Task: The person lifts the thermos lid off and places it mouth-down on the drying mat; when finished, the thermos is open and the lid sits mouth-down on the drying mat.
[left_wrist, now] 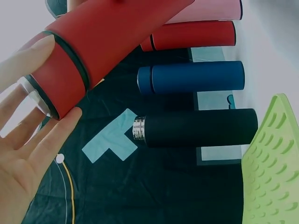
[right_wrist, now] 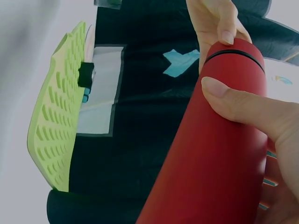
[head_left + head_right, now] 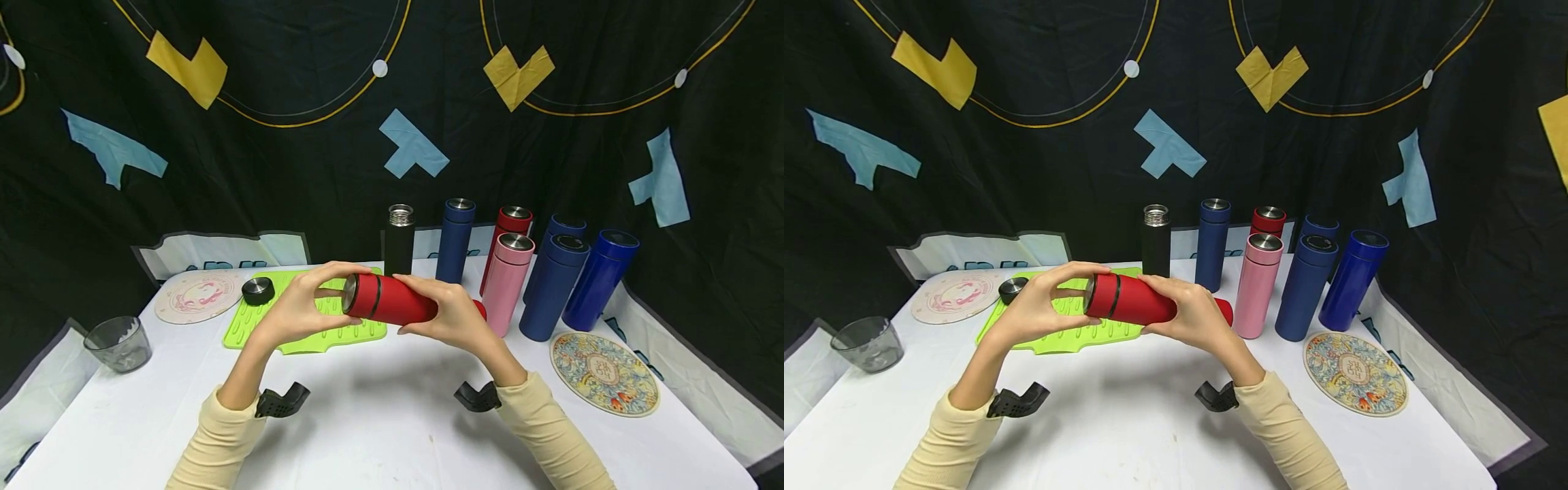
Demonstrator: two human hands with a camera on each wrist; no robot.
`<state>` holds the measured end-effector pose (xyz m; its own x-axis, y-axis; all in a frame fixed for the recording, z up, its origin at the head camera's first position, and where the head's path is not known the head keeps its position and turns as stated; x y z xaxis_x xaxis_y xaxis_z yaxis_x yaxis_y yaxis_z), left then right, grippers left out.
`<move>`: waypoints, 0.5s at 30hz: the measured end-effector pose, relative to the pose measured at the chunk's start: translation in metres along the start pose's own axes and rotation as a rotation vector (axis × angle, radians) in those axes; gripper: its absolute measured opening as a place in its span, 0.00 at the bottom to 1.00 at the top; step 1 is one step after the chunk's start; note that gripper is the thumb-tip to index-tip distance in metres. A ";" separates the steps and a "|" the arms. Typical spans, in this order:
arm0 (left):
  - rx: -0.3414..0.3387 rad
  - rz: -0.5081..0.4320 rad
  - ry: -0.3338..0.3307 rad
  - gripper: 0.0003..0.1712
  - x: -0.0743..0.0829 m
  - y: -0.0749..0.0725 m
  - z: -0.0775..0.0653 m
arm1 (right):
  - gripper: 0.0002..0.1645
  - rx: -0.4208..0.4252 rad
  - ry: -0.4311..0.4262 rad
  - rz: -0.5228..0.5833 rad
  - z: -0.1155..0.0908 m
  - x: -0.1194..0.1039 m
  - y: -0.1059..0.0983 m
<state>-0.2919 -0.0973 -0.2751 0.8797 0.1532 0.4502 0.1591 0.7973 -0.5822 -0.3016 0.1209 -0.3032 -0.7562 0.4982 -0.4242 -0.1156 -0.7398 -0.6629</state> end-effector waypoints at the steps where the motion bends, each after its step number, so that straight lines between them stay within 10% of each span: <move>1: 0.008 0.002 -0.013 0.39 0.003 -0.001 0.001 | 0.46 0.007 -0.004 -0.014 0.000 -0.001 0.000; 10: 0.081 0.008 -0.197 0.36 -0.016 -0.002 -0.005 | 0.47 0.123 -0.064 -0.199 -0.001 -0.006 0.001; 15: 0.061 -0.003 -0.189 0.37 0.002 -0.004 0.000 | 0.47 0.115 -0.057 -0.204 -0.001 -0.006 0.001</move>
<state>-0.2908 -0.0998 -0.2716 0.7788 0.2528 0.5740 0.1292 0.8309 -0.5413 -0.2962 0.1178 -0.3015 -0.7445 0.6185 -0.2512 -0.3397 -0.6749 -0.6550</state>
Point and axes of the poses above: each hand's wrist, its own z-axis towards the middle knuckle, its own y-axis out of the palm, x = y × z, the point moved 5 cm from there along z, towards the middle knuckle, and after that the axes turned 11 degrees about y, right-handed, at the moved point
